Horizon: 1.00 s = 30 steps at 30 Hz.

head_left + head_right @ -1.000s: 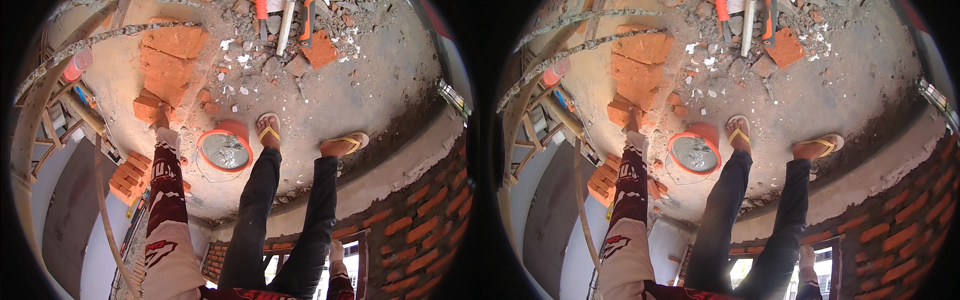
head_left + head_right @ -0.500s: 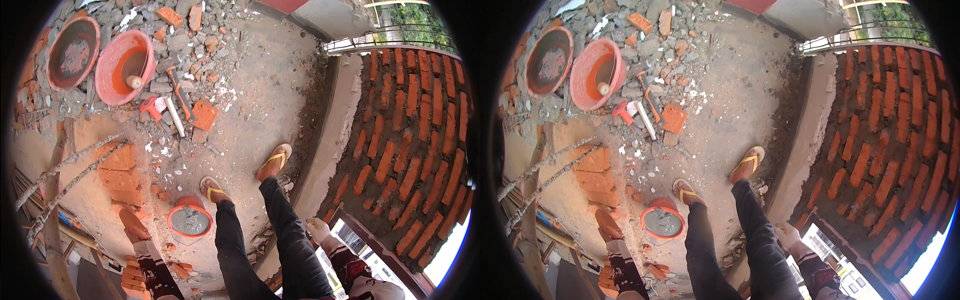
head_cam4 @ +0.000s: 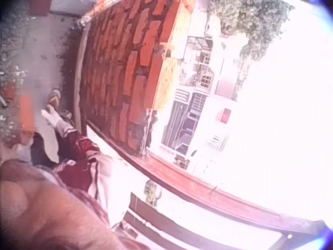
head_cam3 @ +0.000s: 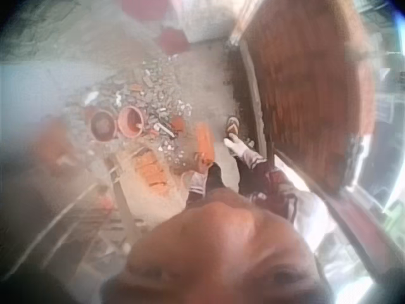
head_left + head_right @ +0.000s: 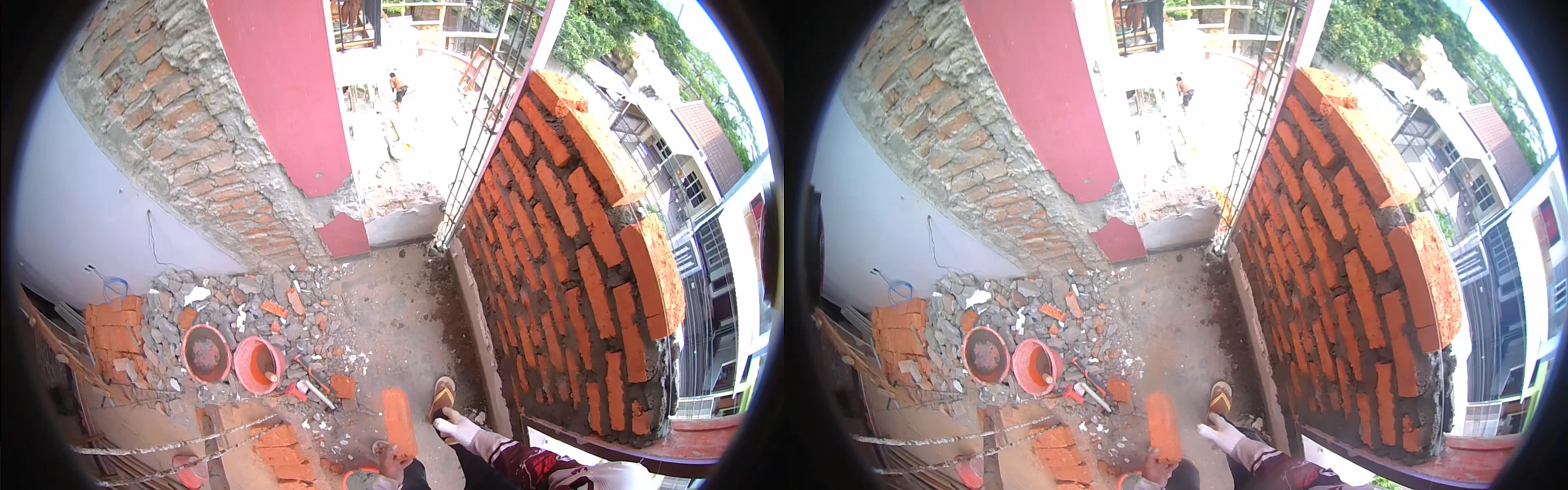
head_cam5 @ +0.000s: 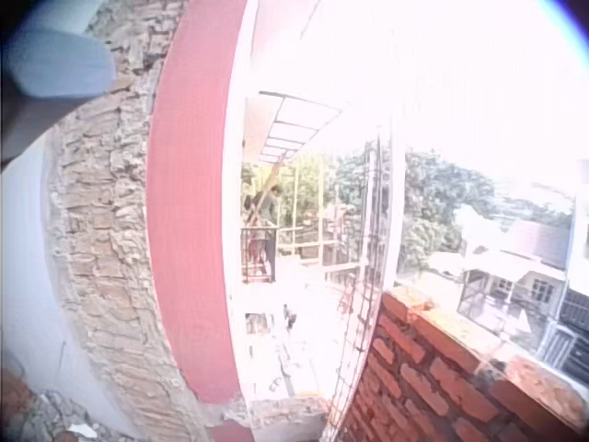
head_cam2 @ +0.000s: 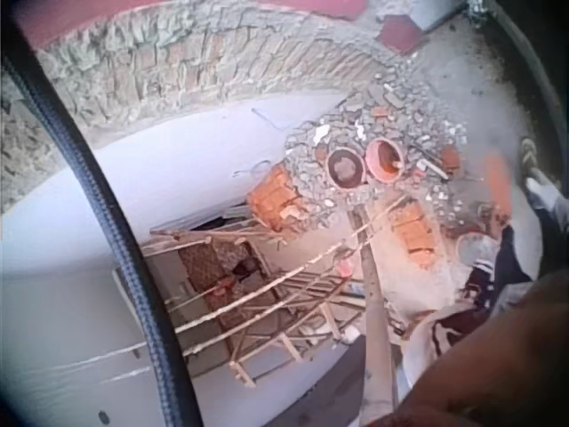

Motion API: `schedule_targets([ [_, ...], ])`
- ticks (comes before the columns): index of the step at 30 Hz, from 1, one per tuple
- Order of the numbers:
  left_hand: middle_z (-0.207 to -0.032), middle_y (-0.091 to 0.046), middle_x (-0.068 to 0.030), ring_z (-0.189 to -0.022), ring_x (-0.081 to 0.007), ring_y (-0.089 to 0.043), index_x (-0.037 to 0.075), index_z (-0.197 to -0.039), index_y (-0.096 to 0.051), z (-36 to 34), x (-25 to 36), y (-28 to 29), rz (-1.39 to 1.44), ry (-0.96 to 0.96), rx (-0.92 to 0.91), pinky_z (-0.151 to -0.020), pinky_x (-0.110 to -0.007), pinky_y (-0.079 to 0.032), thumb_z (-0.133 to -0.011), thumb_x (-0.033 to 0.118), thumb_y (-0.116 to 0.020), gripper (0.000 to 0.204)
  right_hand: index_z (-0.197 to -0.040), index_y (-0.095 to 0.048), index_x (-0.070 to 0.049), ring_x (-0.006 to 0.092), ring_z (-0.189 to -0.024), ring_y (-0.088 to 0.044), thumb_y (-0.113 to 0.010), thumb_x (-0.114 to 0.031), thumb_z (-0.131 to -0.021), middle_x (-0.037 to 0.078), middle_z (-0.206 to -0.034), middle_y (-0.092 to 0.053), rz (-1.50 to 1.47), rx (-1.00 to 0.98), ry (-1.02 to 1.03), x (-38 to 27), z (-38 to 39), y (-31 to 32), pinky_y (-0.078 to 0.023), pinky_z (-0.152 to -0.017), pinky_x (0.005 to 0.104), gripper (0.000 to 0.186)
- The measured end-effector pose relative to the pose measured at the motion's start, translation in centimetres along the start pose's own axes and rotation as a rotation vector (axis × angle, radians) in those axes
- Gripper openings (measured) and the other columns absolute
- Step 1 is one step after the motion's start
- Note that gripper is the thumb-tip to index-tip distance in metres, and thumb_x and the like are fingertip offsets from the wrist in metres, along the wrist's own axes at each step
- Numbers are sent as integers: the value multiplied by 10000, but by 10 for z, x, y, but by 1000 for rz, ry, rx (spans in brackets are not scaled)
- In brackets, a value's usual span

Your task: The person applies mortar to a brick wall using a trowel and places bricks on top, adjusting them by hand. The person repeats this process to build up the wall layer by layer.

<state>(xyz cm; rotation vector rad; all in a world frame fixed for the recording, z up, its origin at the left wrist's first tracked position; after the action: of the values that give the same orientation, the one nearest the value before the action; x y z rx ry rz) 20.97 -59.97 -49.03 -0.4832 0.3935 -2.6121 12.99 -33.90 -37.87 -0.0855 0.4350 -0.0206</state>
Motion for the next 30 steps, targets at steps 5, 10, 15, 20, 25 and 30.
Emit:
schedule_targets([
  [5, -1263, -626, -139, -1123, -221, -641, -32, -1451, -443, 43, 48, -155, -362, -334, -389, -938, -342, -542, -877, 281, -736, 716, -1648, -72, 6, 299, -1538, -281, -749, -475, -898, 191, -1663, -268, -662, -199, 561, -80, 76, 28, -278, -1228, 457, 1119],
  [10, -1382, -529, -178, -1251, -245, -572, -44, -1519, -333, 165, 148, -314, -578, -398, -605, -1050, -379, -486, -802, 352, -849, 968, -1637, -183, -64, 265, -1417, -436, -844, -510, -773, 118, -1559, -396, -656, -216, 830, -171, 178, 76, -373, -1171, 449, 1175],
  [15, -1407, -497, -206, -1276, -269, -554, -61, -1516, -305, 224, 186, -388, -774, -525, -717, -1108, -413, -444, -789, 364, -872, 1015, -1574, -305, -44, 252, -1317, -527, -862, -464, -760, 117, -1436, -513, -685, -145, 853, -218, 248, 99, -456, -1091, 433, 1072],
  [20, -1431, -465, -215, -1312, -272, -523, -59, -1550, -216, 224, 202, -435, -828, -396, -860, -1126, -410, -431, -835, 347, -866, 1048, -1538, -378, -35, 237, -1206, -605, -839, -389, -783, 106, -1343, -587, -811, -18, 930, -243, 269, 115, -502, -1039, 420, 953],
  [25, -1553, -367, -278, -1413, -346, -443, 5, -1630, -117, 195, 268, -457, -1105, -373, -1062, -1148, -440, -401, -867, 558, -801, 1164, -1579, -342, -6, 223, -1309, -529, -825, -403, -779, 110, -1427, -548, -678, 265, 1073, -278, 341, 132, -434, -1103, 387, 1015],
  [30, -1336, -625, -96, -1206, -226, -608, 106, -1570, -348, 86, 362, -436, -1319, -294, -752, -955, -409, -476, -969, 516, -675, 798, -1604, -312, -16, 295, -1422, -458, -824, -434, -779, 210, -1530, -498, -311, 768, 1054, -281, 469, 164, -355, -1171, 381, 1057],
])
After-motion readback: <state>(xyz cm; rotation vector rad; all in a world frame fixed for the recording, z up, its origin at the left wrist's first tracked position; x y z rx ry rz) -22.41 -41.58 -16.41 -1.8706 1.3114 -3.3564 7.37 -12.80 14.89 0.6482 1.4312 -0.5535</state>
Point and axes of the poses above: each hand's wrist, its own z-axis away from the middle knuckle, its own y-axis out of the back of the hand, x = y × z, the point moved 1 cm from there along -z, towards the middle knuckle
